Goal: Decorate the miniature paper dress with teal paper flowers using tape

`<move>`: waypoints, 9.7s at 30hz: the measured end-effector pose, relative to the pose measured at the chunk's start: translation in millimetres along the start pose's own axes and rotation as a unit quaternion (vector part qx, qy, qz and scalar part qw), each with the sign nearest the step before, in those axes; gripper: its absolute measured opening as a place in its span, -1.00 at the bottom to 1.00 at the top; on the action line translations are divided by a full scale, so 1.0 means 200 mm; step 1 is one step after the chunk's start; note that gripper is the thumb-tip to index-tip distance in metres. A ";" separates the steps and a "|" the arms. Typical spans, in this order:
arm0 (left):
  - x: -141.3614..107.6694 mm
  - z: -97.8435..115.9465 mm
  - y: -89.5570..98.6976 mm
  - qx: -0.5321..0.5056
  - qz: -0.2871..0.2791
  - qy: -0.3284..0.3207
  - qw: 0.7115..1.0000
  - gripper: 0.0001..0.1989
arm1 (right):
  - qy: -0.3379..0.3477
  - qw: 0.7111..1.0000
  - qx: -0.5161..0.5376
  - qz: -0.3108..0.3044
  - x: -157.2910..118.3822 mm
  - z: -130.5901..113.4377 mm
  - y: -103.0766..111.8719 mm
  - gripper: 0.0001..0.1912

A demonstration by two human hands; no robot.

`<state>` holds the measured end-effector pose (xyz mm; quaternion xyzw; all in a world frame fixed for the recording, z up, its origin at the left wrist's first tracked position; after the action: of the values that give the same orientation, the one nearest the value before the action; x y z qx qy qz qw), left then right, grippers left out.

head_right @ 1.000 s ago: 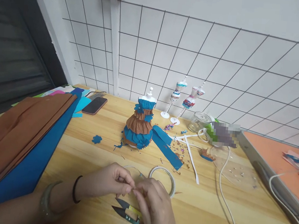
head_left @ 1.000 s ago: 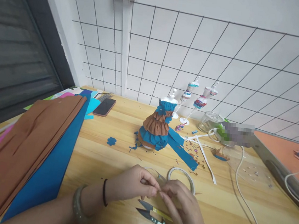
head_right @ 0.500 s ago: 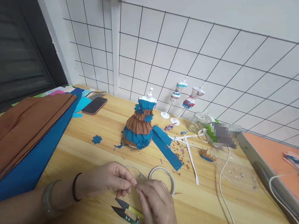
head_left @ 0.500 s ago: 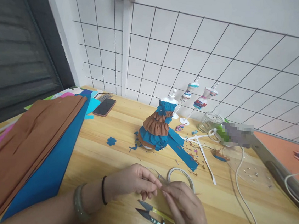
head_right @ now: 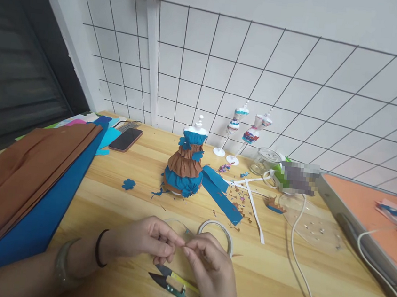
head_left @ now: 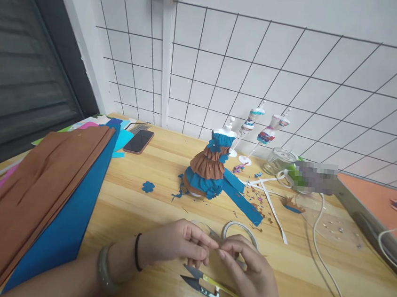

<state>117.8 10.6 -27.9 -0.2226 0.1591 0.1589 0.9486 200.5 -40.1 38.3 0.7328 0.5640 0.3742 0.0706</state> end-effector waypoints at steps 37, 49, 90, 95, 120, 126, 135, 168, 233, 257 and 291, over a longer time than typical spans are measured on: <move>0.03 -0.04 0.04 0.026 0.019 0.009 0.999 -0.49 | -0.252 0.942 0.223 0.017 -0.09 0.23 -0.09 -0.70; 0.02 0.02 0.08 0.057 0.027 -0.024 0.998 -0.54 | -0.179 0.957 0.228 0.003 -0.05 0.17 -0.09 -0.84; -0.15 0.33 -0.03 0.372 0.232 -0.271 0.857 -0.87 | -0.295 0.893 0.338 -0.036 -0.12 0.25 -0.26 -0.39; -0.17 0.33 -0.03 0.447 0.267 -0.305 0.798 -0.87 | -0.246 0.933 0.256 -0.063 -0.10 0.17 -0.22 -0.44; -0.19 0.29 -0.23 0.709 0.232 -0.356 0.563 -0.84 | -0.221 0.952 0.186 -0.103 -0.08 0.08 -0.21 -0.46; -0.19 0.25 -0.25 0.759 0.223 -0.355 0.498 -0.80 | -0.262 0.936 0.214 -0.092 -0.11 0.15 -0.22 -0.41; -0.14 0.29 -0.10 0.555 0.201 -0.287 0.755 -0.76 | -0.277 0.927 0.233 -0.096 -0.11 0.16 -0.22 -0.37; 0.01 0.06 0.09 0.111 0.116 -0.088 0.983 -0.69 | -0.202 0.968 0.148 0.021 -0.06 0.18 -0.05 -0.73; -0.09 0.95 0.30 0.220 0.395 -0.381 0.807 -0.19 | 0.137 0.986 0.044 0.084 0.57 0.01 0.07 -0.49; -0.09 0.94 0.25 0.159 0.360 -0.359 0.846 -0.18 | 0.151 0.986 0.009 0.069 0.55 -0.07 0.08 -0.46; -0.08 0.93 0.13 0.246 0.268 -0.349 0.864 -0.69 | 0.174 0.959 -0.217 0.064 0.53 -0.15 0.08 -0.50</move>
<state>137.2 117.5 125.6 0.1390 -0.0949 0.4296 0.8872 202.4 38.4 118.0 0.6581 0.4249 0.6127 0.1045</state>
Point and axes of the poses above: each hand's wrist, its own x-axis towards the middle knuckle, its own y-axis out of the back of the hand, z = x × y, the point moved 10 cm from there along x, towards the middle knuckle, and after that the axes turned 6 degrees about y, right-handed, at the moved point
